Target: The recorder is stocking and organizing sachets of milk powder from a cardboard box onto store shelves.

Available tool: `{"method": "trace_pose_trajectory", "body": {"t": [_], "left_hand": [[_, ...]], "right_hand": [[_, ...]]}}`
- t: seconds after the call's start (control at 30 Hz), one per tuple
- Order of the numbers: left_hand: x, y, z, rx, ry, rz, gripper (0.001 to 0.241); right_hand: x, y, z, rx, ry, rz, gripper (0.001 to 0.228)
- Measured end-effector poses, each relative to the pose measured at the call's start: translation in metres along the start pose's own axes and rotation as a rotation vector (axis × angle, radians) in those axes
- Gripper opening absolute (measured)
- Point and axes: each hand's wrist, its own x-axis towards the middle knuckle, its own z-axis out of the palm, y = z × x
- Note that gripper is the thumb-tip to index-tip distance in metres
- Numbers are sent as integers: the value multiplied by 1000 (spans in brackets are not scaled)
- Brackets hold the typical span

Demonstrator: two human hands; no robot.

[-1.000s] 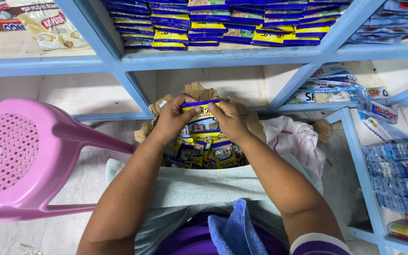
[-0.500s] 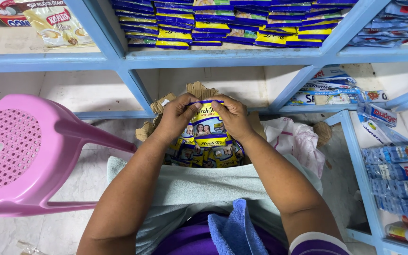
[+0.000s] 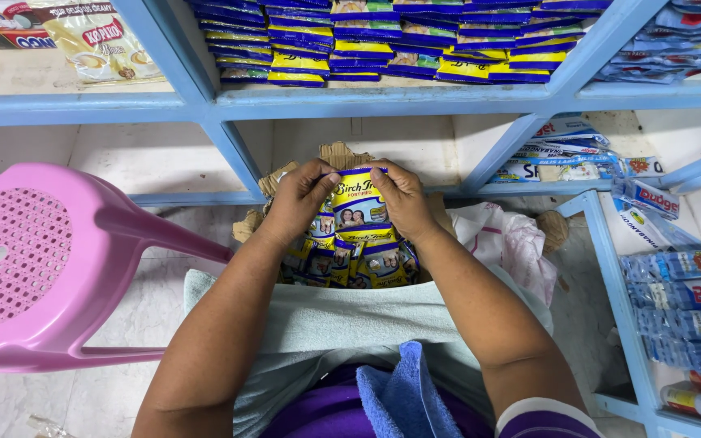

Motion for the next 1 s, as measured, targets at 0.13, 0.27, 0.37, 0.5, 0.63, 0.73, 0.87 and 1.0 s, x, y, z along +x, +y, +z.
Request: {"method": "trace_pose_trajectory", "body": {"t": [0.13,0.27,0.37,0.5,0.63,0.73,0.87,1.0], "left_hand": [[0,5,1,1,7,-34,20],[-1,7,0,18,0,-25,19],[2,-10,1,-35,-1,10,18],[6,-24,-6,-259,-4,-25,19],[4,-16,-2,-339,-103,11,27],[-1,-8,13,-335,-237,36,33],[1,-2,19,-204,-204,-121,35],[6,-3,10,-219,-114,-124,31]], "right_hand": [[-1,-5,2,-3,3,3,33],[-1,-4,2,29,13,-2,34],[1,4,-2,66,38,-26,34],[8,11,-18,234,175,-83,31],[11,5,-24,315,195,-162,29],[5,7,-15,377,151,-140,28],[1,-8,7,364,76,-116,34],[-4,-33,17,100,-33,2,56]]}}
